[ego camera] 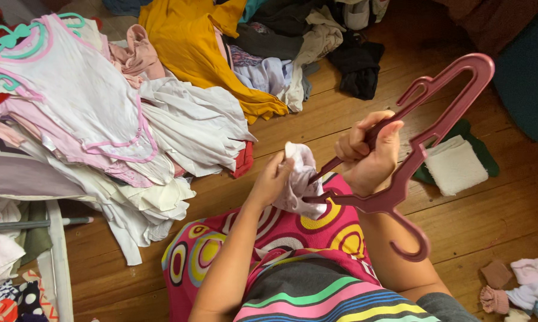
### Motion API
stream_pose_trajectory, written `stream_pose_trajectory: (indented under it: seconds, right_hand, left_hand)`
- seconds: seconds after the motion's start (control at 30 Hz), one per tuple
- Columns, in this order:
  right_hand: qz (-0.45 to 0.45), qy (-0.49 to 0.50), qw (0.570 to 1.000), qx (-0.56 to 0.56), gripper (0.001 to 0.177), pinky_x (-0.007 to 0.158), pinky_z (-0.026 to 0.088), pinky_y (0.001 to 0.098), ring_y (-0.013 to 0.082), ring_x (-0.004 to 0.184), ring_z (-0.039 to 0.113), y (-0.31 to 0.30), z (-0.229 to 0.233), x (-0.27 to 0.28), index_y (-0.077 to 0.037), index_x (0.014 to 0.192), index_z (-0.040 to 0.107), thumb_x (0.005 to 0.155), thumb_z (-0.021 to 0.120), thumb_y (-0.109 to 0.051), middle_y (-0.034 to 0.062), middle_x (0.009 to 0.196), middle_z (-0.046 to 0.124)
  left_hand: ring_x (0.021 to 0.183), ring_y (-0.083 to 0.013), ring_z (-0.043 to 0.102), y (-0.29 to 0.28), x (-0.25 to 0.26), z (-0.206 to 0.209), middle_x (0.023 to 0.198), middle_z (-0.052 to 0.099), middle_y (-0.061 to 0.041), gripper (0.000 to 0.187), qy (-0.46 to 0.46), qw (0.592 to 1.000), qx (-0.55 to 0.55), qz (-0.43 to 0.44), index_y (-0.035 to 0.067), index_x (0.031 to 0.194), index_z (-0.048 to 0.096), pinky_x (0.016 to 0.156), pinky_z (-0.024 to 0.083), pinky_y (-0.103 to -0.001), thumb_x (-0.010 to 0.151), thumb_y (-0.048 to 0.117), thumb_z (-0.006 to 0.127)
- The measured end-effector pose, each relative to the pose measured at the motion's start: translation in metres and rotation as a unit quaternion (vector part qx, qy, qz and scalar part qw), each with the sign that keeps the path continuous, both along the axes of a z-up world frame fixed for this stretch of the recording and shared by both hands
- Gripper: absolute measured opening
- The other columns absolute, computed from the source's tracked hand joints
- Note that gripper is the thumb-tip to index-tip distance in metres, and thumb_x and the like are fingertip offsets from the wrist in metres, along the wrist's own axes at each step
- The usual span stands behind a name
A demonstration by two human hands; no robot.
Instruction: The person sorts through a pile of clothes, picks up baby socks and garments, and folds them by hand while sitting on the floor.
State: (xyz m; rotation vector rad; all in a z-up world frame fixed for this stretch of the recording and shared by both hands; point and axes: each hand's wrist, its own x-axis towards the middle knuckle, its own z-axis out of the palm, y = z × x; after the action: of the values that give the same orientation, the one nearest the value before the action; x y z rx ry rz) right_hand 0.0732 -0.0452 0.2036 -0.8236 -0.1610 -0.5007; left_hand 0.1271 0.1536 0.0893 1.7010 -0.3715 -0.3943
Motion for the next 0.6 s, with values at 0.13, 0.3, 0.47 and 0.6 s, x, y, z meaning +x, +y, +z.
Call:
stream_pose_trajectory:
  seconds: [0.13,0.3,0.47,0.6]
  right_hand:
    - [0.024,-0.001,0.999,0.022,0.045,0.047,0.019,0.0271,0.0063,0.047,0.018,-0.005,0.002,0.004,-0.011,0.109,0.052,0.114,0.039,-0.054,-0.0038,0.059,0.024]
    - [0.059,0.007,0.998,0.026,0.046,0.049,0.020,0.0285,0.0075,0.050,0.019,-0.003,0.008,0.003,-0.011,0.110,0.053,0.113,0.040,-0.054,-0.0035,0.063,0.026]
    - [0.052,-0.001,0.996,-0.070,0.045,0.045,0.022,0.0291,0.0092,0.047,0.022,0.018,0.005,0.001,-0.011,0.107,0.053,0.112,0.044,-0.054,-0.0031,0.061,0.028]
    - [0.043,-0.095,0.991,-0.079,0.047,0.046,0.021,0.0280,0.0075,0.046,0.022,0.019,0.012,-0.011,-0.010,0.105,0.055,0.112,0.046,-0.055,-0.0010,0.059,0.031]
  left_hand:
    - [0.086,-0.0159,0.067,-0.007,-0.011,0.042,0.098,0.069,-0.010,0.055,-0.207,0.975,0.004,-0.085,-0.003,0.128,0.058,0.074,0.051,-0.031,0.085,0.022,0.082]
    - [0.069,-0.0080,0.062,-0.015,-0.023,0.041,0.079,0.065,-0.003,0.016,-0.063,0.995,-0.040,-0.061,0.001,0.098,0.073,0.064,0.049,-0.025,0.100,0.017,0.071]
    - [0.058,-0.0078,0.060,-0.029,-0.028,0.018,0.071,0.065,-0.002,0.020,-0.037,0.998,-0.029,0.038,0.003,0.096,0.070,0.054,0.046,-0.026,0.099,0.022,0.066]
    - [0.053,-0.0128,0.051,-0.017,-0.006,-0.021,0.070,0.061,-0.003,0.023,0.244,0.944,-0.085,0.206,0.007,0.096,0.069,0.047,0.037,-0.030,0.095,0.029,0.064]
